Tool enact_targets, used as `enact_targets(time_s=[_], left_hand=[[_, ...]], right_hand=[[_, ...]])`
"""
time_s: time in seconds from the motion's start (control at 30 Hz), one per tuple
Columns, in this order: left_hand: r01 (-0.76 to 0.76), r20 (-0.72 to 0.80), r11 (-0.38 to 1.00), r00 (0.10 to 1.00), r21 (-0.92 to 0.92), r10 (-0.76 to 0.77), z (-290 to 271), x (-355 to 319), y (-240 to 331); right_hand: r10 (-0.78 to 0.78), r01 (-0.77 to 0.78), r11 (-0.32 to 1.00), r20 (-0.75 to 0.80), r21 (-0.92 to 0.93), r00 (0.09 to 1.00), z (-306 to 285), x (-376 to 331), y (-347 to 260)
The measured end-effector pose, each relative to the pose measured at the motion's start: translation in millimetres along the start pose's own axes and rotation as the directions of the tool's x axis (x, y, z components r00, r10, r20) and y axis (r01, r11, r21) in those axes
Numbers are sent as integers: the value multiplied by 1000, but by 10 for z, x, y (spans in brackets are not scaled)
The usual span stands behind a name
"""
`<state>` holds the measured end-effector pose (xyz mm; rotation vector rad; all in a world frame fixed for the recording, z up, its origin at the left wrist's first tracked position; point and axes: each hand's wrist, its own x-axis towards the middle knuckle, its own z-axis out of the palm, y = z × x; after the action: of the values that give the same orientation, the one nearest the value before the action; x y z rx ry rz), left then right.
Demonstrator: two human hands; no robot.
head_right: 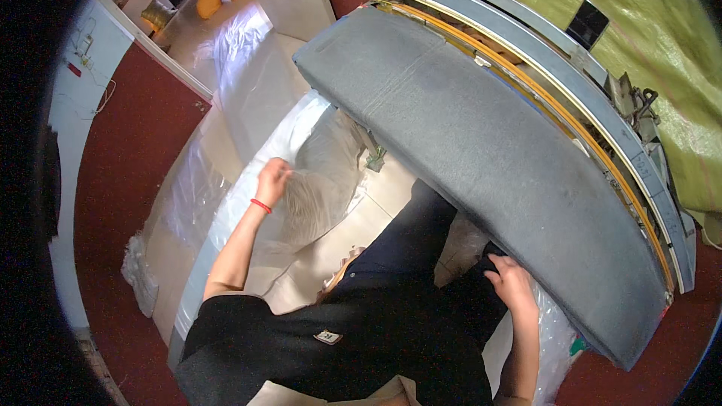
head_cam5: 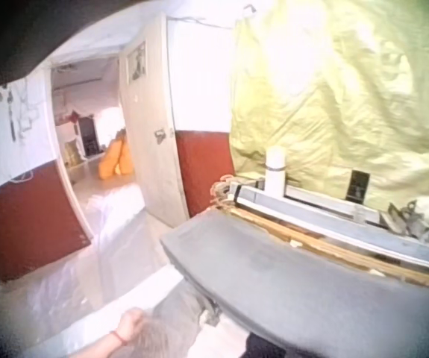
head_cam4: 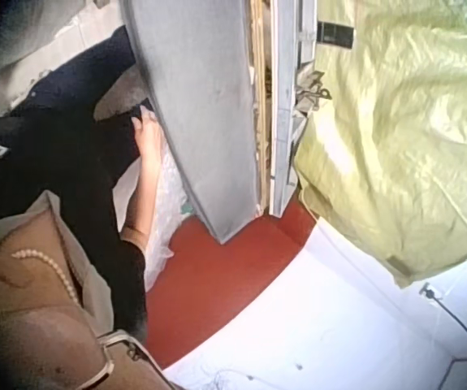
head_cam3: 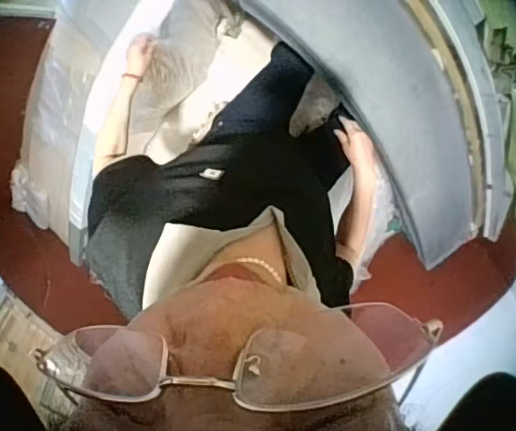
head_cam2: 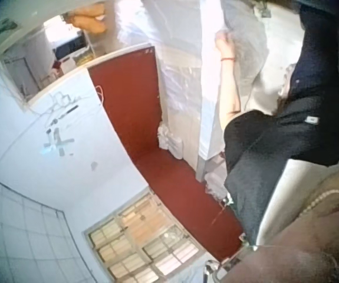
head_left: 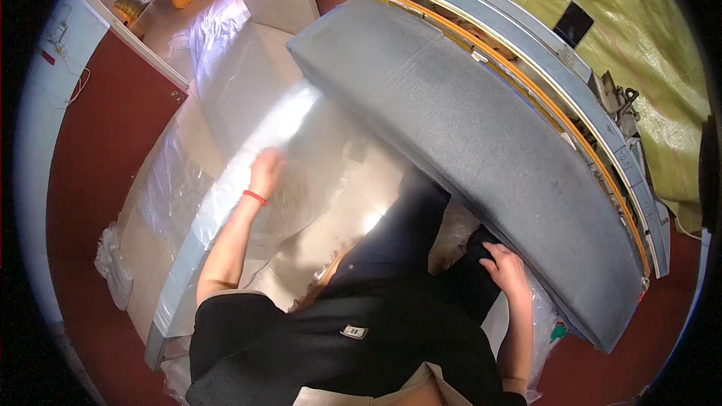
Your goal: Wrapping or aligning a large protective plastic film over an industrial production machine.
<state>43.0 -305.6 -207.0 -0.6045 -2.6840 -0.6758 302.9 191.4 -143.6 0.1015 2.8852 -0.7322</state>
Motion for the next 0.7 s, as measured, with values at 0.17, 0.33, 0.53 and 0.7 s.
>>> enact_targets(time_s=[0.17, 0.33, 0.53, 0.7], left_hand=[[-224, 225, 877, 912, -426, 342, -242, 52, 1632], [-357, 59, 643, 845, -678, 531, -338, 31, 2866], [-429, -26, 441, 740, -788, 672, -222, -22, 3381], [-345, 7, 354, 707, -869, 707, -206, 162, 3513]], right_hand=[[-96, 73, 946, 59, 315, 994, 23, 432, -470], [-458, 498, 742, -203, 449, 865, -18, 733, -1113], [-321, 475, 603, -350, 641, 880, 55, 508, -850], [71, 341, 411, -402, 846, 913, -196, 100, -416]])
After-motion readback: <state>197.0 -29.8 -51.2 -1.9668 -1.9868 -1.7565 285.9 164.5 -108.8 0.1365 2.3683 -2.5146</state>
